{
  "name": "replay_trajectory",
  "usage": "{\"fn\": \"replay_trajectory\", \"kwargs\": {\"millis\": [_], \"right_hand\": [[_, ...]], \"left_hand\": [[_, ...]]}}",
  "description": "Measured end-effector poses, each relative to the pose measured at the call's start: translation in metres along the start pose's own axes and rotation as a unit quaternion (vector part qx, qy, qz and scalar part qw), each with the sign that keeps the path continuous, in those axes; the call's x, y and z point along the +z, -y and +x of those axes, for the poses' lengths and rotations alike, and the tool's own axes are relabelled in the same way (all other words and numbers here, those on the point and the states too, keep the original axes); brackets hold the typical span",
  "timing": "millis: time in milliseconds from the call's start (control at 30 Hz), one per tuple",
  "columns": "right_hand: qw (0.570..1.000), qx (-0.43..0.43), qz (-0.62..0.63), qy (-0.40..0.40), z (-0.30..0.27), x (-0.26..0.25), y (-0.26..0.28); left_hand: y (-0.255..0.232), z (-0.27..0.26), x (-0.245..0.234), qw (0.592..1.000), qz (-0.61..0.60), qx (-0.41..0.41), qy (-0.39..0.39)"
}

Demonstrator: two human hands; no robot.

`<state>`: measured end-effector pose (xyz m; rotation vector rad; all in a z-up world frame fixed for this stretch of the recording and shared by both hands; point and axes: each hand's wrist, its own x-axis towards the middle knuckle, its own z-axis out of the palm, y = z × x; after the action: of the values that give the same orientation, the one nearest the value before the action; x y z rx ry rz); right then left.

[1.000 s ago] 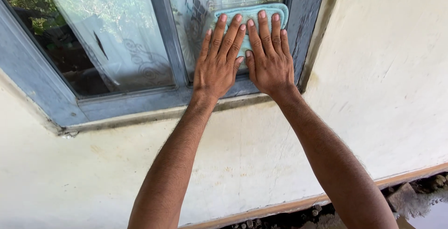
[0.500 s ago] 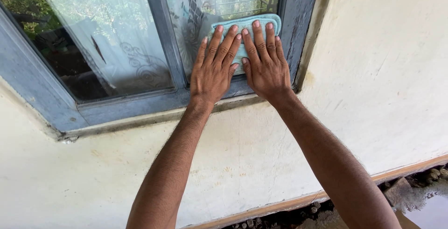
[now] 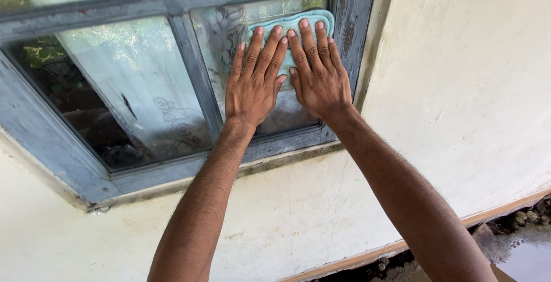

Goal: Spraying cleaning liquid on a window and wiping it with a cloth

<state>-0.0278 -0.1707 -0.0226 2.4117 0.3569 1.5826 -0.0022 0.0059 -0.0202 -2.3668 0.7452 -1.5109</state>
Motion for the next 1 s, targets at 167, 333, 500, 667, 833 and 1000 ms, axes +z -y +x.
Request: {"fn": "replay_trajectory", "kwargs": {"millis": [167, 333, 500, 667, 833, 1000], "right_hand": [[1.000, -0.023, -0.014, -0.009, 0.021, -0.008, -0.013], [1.000, -0.023, 0.012, -0.006, 0.020, -0.006, -0.013], [1.000, 0.013, 0.025, -0.011, 0.011, 0.004, -0.004], [0.999, 0.017, 0.026, -0.014, -0.013, 0.011, 0.008], [1.000, 0.016, 0.019, -0.019, -0.048, 0.025, 0.024], [1.000, 0.007, 0.013, 0.008, -0.087, 0.040, 0.036]], "left_hand": [[0.005, 0.019, -0.007, 0.999, 0.031, -0.009, -0.013], [0.006, 0.020, -0.007, 0.999, 0.026, -0.008, -0.026], [0.000, 0.012, -0.010, 1.000, -0.018, -0.020, 0.000], [-0.009, -0.010, -0.003, 1.000, 0.012, -0.016, 0.003], [-0.025, -0.044, 0.011, 0.999, 0.033, -0.012, -0.010], [-0.041, -0.077, 0.030, 1.000, 0.019, -0.004, -0.007]]}}
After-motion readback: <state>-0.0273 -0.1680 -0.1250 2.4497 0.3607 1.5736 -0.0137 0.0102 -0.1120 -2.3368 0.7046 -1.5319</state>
